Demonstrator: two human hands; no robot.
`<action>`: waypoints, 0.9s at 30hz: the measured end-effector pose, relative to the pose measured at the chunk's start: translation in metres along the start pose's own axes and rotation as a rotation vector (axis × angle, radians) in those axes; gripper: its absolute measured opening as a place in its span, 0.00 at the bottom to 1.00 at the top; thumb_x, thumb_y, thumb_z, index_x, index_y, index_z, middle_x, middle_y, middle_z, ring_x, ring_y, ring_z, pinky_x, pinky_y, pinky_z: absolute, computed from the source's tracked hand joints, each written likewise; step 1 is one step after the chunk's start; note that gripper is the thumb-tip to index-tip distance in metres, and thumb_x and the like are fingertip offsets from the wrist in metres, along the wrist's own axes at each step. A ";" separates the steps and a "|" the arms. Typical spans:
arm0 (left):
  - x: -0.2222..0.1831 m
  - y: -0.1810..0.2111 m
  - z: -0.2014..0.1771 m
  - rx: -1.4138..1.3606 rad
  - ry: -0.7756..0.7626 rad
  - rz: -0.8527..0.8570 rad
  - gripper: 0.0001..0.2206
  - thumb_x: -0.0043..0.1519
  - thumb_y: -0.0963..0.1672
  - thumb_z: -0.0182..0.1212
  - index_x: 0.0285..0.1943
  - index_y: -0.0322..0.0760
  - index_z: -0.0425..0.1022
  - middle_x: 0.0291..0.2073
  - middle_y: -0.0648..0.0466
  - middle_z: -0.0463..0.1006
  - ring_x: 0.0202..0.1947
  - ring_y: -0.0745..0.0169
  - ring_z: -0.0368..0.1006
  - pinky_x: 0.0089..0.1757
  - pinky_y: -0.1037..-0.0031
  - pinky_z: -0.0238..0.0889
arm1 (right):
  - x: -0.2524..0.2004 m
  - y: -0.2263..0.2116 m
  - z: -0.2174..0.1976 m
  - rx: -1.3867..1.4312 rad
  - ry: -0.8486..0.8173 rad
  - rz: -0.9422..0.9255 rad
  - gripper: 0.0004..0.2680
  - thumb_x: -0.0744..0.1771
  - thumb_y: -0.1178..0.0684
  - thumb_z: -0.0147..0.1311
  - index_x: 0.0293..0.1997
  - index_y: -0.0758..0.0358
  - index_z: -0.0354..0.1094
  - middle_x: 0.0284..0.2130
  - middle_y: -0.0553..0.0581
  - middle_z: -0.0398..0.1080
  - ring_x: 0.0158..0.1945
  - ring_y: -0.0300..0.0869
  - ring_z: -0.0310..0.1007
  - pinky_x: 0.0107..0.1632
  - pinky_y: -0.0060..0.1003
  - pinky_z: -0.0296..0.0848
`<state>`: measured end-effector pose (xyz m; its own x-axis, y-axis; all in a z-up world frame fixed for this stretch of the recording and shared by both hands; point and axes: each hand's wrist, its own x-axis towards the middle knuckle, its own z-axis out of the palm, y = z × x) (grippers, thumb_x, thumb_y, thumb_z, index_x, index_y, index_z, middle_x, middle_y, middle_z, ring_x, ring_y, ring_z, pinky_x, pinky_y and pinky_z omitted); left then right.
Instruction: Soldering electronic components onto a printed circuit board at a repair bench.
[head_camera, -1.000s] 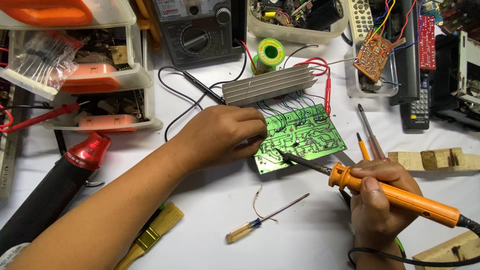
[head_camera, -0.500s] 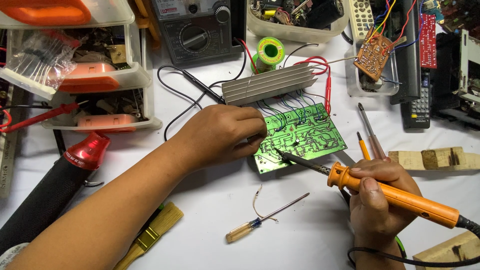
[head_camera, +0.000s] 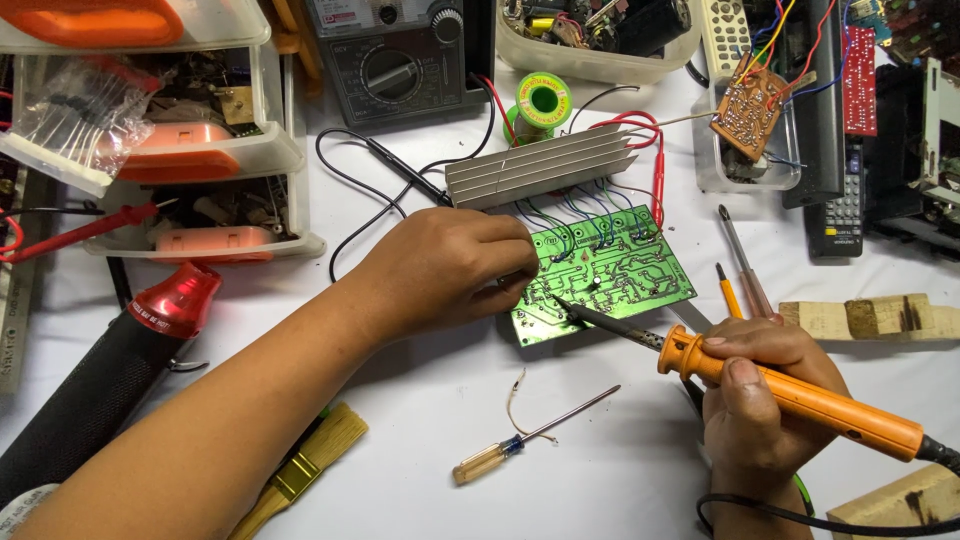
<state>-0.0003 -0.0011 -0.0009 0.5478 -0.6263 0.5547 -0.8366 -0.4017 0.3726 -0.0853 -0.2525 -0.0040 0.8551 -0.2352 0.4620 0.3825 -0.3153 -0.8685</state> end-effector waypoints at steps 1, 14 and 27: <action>0.000 0.000 0.000 0.002 -0.004 0.001 0.01 0.53 0.40 0.55 0.30 0.38 0.67 0.27 0.56 0.70 0.22 0.56 0.66 0.21 0.68 0.56 | 0.000 0.000 0.000 0.012 -0.012 -0.006 0.07 0.59 0.53 0.43 0.28 0.67 0.58 0.23 0.58 0.62 0.28 0.44 0.63 0.37 0.32 0.64; 0.000 0.000 0.000 0.003 0.002 -0.007 0.01 0.54 0.40 0.55 0.31 0.39 0.68 0.28 0.56 0.71 0.23 0.55 0.66 0.21 0.67 0.56 | 0.000 -0.001 0.000 0.041 -0.055 -0.040 0.08 0.60 0.52 0.44 0.29 0.68 0.59 0.21 0.58 0.61 0.26 0.45 0.62 0.35 0.32 0.63; 0.000 0.000 -0.004 -0.075 -0.037 -0.099 0.03 0.52 0.40 0.53 0.33 0.39 0.66 0.26 0.56 0.69 0.22 0.55 0.65 0.20 0.66 0.55 | 0.000 0.001 -0.003 0.051 -0.081 -0.061 0.08 0.60 0.52 0.44 0.29 0.68 0.60 0.21 0.57 0.62 0.25 0.43 0.62 0.34 0.33 0.64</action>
<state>-0.0008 0.0012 0.0018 0.6254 -0.6111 0.4852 -0.7747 -0.4121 0.4797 -0.0859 -0.2552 -0.0040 0.8544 -0.1408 0.5001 0.4502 -0.2796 -0.8480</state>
